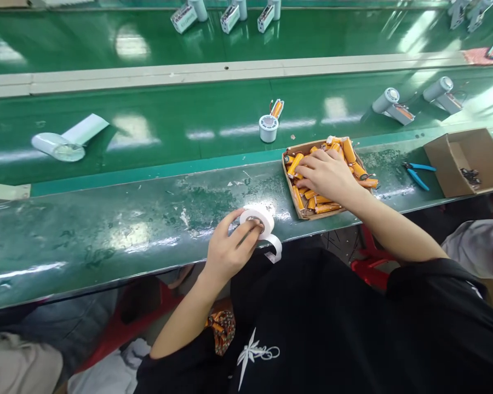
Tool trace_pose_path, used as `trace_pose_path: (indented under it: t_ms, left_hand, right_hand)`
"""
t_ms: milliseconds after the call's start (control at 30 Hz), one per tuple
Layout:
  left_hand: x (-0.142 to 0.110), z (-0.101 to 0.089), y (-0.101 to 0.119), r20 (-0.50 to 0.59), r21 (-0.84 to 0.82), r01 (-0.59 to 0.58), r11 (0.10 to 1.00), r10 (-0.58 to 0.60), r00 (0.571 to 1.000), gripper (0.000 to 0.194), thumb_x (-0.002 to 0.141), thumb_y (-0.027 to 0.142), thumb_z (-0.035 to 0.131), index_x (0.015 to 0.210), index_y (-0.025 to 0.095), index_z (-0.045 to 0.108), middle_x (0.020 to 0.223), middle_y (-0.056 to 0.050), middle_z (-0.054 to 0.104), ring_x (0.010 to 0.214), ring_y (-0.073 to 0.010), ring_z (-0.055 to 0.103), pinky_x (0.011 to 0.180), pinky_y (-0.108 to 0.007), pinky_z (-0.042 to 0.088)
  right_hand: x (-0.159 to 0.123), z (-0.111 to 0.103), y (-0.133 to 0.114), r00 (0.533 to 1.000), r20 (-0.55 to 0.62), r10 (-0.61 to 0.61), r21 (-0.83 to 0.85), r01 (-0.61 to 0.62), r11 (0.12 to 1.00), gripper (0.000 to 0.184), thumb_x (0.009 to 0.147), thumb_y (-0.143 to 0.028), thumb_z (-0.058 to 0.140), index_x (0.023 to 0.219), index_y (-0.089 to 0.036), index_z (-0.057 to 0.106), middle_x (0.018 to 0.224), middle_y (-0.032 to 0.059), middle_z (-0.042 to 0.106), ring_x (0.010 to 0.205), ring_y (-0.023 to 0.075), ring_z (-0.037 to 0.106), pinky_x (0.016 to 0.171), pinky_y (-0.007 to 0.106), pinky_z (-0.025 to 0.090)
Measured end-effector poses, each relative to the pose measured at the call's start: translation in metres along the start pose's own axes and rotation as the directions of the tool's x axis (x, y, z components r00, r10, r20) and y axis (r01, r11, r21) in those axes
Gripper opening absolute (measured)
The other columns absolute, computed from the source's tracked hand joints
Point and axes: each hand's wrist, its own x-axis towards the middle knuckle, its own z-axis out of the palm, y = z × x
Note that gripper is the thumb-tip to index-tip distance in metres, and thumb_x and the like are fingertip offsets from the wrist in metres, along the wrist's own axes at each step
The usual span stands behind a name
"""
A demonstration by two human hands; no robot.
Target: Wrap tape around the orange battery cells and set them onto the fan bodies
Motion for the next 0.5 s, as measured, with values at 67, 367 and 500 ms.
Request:
trace_pose_path:
  t_ms: [67,367,500]
  left_hand:
    - [-0.001,0.004,0.001,0.018,-0.023,0.010,1.000,-0.009,1.000,0.043,0.094,0.008,0.074,0.132,0.027,0.075,0.118,-0.011,0.083,0.125,-0.0367,0.075,0.104,-0.062,0.069]
    - [0.014,0.014,0.009,0.038,-0.047,-0.013,0.999,0.014,0.999,0.039,0.098,0.011,0.072,0.134,0.026,0.071,0.117,-0.012,0.083,0.129,-0.0374,0.073,0.102,-0.059,0.068]
    - [0.020,0.012,0.011,0.008,-0.096,-0.044,0.994,0.045,0.999,0.038,0.098,0.010,0.072,0.133,0.024,0.071,0.116,-0.011,0.082,0.123,-0.0345,0.074,0.103,-0.058,0.068]
  right_hand:
    - [0.004,0.004,0.004,0.998,-0.039,0.049,-0.002,-0.049,0.999,0.028,0.111,-0.037,0.056,0.118,-0.028,0.081,0.111,0.0097,0.082,0.114,0.0317,0.066,0.107,0.052,0.048]
    - [0.035,0.002,0.022,0.964,-0.095,0.247,0.136,-0.233,0.963,0.036,0.110,-0.029,0.051,0.140,-0.017,0.069,0.127,0.0176,0.079,0.115,0.0324,0.072,0.104,0.050,0.053]
    - [0.024,-0.028,0.020,0.932,-0.168,0.321,0.449,-0.218,0.867,0.039,0.112,-0.030,0.049,0.145,-0.021,0.068,0.123,0.0095,0.080,0.107,0.0237,0.073,0.101,0.043,0.058]
